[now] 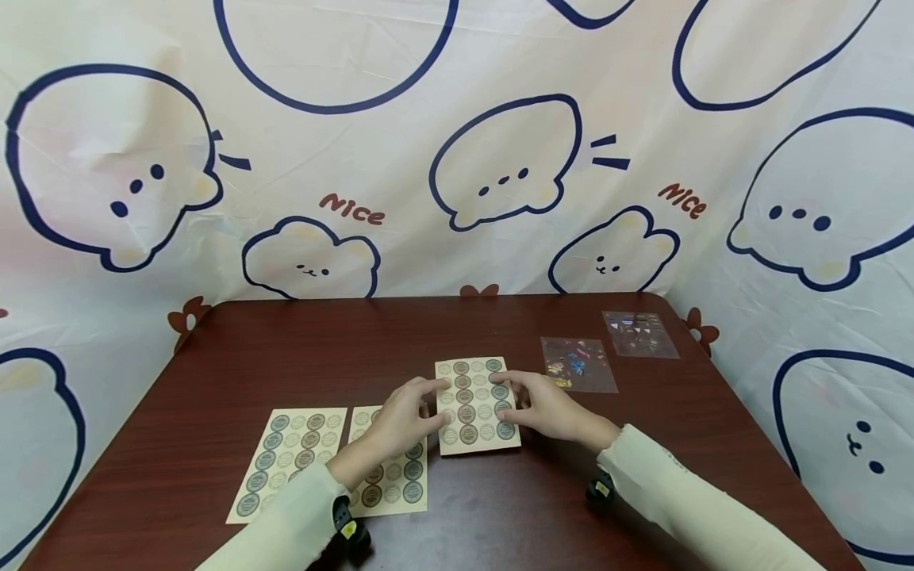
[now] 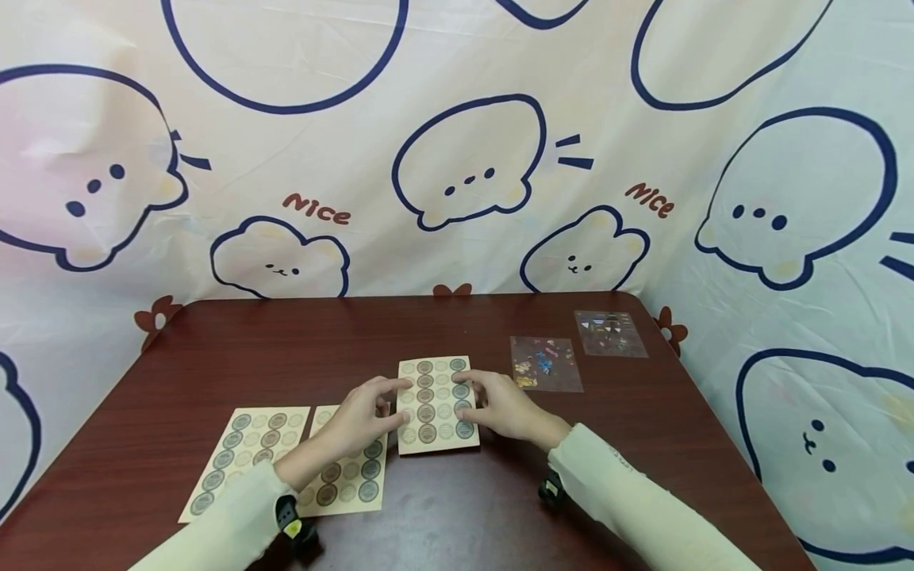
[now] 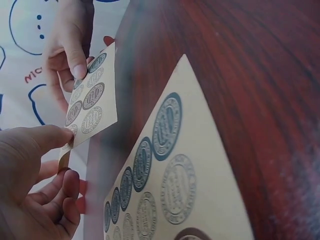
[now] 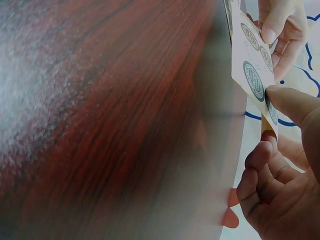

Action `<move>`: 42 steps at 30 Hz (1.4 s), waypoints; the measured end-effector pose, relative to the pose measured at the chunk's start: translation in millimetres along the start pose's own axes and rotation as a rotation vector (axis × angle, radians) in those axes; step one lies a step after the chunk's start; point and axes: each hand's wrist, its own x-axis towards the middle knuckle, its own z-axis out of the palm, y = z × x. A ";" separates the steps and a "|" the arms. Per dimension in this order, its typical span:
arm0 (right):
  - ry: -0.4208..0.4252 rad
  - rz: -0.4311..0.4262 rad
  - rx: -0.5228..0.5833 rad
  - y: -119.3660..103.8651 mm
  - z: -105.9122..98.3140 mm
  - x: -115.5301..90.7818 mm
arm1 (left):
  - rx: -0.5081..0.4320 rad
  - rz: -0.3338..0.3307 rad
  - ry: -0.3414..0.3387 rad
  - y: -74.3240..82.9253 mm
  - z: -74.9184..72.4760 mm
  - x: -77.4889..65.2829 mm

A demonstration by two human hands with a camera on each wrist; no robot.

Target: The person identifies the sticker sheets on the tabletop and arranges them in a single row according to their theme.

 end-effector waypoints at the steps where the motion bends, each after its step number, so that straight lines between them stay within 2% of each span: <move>1: 0.003 -0.005 0.001 -0.4 -0.4 -0.6 | 0.001 0.000 0.001 0.5 -0.2 0.4; 16: -0.001 -0.022 -0.010 0.0 1.9 -8.3 | 0.006 -0.022 -0.026 4.7 -1.6 -4.5; 21: -0.016 -0.029 -0.030 0.4 4.1 -10.7 | 0.008 -0.007 -0.038 3.2 -0.6 -6.6; 35: -0.076 -0.045 -0.087 4.7 11.0 -18.2 | 0.084 -0.002 -0.112 1.1 2.6 -13.7; 42: -0.098 -0.042 -0.094 5.2 12.8 -19.7 | 0.079 0.002 -0.145 0.7 3.5 -15.6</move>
